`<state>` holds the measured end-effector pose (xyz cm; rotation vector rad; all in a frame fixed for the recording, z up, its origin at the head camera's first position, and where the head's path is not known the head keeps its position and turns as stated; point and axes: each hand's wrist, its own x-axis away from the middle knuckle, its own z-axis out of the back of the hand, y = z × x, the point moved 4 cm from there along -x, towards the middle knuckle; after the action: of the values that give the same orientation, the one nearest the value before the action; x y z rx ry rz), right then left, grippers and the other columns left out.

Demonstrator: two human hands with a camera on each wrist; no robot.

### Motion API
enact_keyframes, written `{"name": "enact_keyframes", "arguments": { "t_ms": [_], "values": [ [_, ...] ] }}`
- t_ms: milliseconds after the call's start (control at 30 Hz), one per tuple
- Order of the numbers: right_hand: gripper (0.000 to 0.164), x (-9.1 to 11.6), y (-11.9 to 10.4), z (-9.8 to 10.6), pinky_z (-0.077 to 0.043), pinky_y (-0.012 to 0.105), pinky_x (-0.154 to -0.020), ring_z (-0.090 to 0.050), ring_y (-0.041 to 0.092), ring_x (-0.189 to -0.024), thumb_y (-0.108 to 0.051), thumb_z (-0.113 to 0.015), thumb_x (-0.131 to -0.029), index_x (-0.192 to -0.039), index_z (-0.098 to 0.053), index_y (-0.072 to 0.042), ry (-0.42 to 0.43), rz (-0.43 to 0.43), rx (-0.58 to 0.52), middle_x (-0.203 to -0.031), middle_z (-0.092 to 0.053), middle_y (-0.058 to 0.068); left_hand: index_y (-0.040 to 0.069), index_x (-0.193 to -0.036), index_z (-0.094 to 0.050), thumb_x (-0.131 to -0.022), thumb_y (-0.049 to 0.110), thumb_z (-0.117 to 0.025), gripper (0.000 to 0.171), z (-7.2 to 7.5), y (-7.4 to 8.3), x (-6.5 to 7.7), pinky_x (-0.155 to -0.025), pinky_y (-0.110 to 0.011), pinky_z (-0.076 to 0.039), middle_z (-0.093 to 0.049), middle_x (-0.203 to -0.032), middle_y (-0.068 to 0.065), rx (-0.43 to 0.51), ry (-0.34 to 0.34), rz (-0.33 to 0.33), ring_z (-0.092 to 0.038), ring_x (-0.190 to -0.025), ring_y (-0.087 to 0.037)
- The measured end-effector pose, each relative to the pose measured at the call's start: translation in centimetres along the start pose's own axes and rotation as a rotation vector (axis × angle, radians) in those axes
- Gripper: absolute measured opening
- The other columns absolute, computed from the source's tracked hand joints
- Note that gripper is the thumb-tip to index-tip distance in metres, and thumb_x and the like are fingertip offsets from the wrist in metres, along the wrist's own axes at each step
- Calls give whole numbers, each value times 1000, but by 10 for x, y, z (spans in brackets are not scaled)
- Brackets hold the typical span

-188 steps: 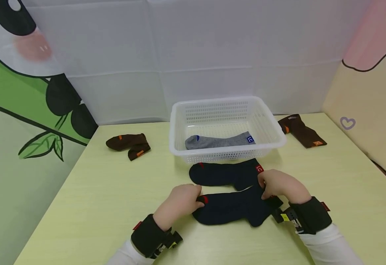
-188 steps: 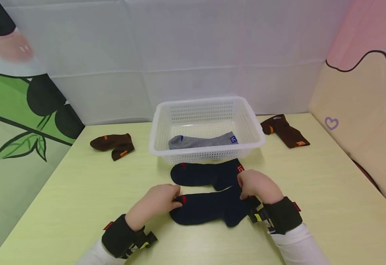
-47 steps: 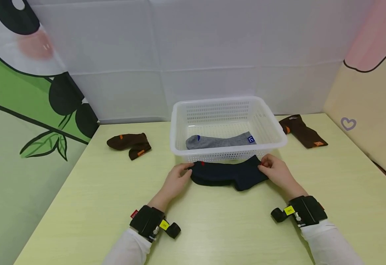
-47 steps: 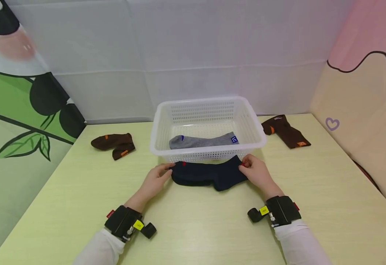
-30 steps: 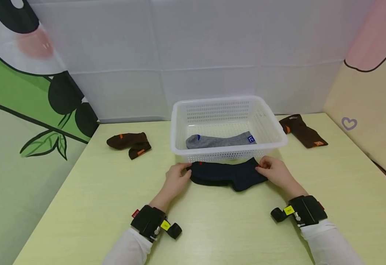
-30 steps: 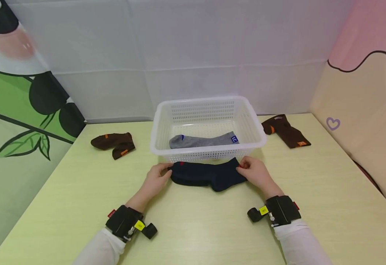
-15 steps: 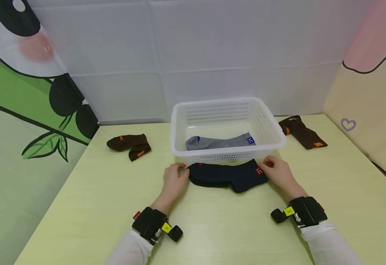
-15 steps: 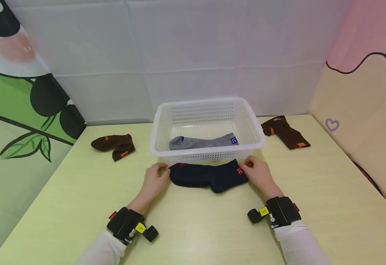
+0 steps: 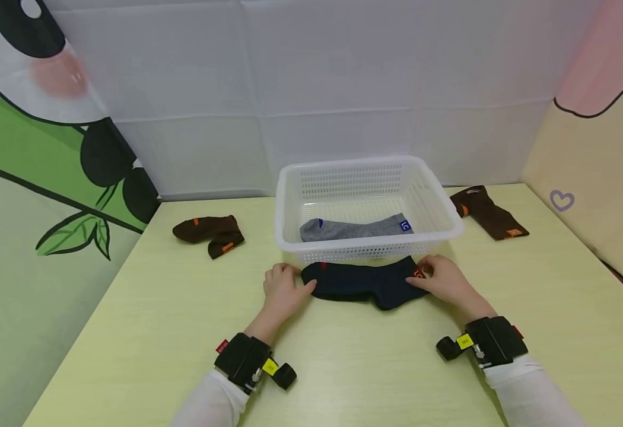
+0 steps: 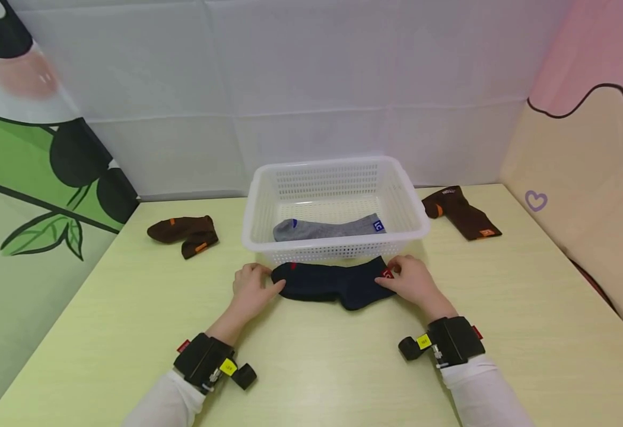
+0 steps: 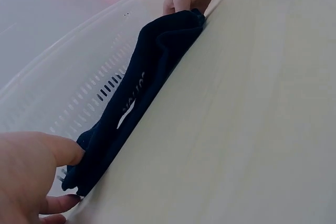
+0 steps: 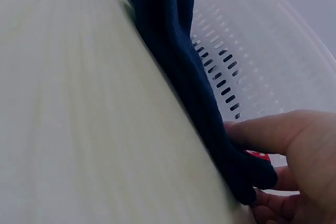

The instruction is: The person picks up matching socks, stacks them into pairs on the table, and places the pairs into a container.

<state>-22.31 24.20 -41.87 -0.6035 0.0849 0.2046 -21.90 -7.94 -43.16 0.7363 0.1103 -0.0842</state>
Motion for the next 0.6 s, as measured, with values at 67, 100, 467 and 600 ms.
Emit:
{"name": "enact_keyframes", "arguments": {
  "t_ms": [67, 100, 467, 600],
  "values": [
    [39, 0, 1, -2, -41, 37, -71, -50, 25, -77, -24, -74, -78, -96, -63, 9, 0, 0, 6, -84, -59, 15, -4, -101, -62, -81, 31, -68, 40, 0, 0, 0, -95, -52, -25, -44, -119, -21, -9, -10, -2, -34, -111, -39],
    [38, 0, 1, -3, -41, 36, -70, -50, 25, -76, -23, -74, -78, -95, -64, 9, 2, -4, 5, -84, -59, 15, -4, -100, -62, -81, 31, -69, 40, -1, 0, 0, -96, -53, -25, -44, -119, -21, -15, -17, -3, -33, -111, -39],
    [26, -1, 2, -6, -39, 33, -66, -49, 21, -72, -21, -70, -82, -85, -66, 4, 45, 4, -25, -77, -57, 11, -2, -92, -63, -82, 28, -67, 32, -4, -2, -1, -96, -56, -22, -48, -117, -21, -31, -26, -80, -37, -112, -40],
    [25, -1, 3, -7, -42, 34, -69, -53, 22, -75, -21, -65, -87, -87, -66, 4, 52, -26, -66, -81, -61, 13, -1, -91, -63, -81, 24, -67, 28, -4, 0, -3, -91, -55, -27, -54, -109, -19, -7, -19, -142, -44, -106, -39]
  ]
}}
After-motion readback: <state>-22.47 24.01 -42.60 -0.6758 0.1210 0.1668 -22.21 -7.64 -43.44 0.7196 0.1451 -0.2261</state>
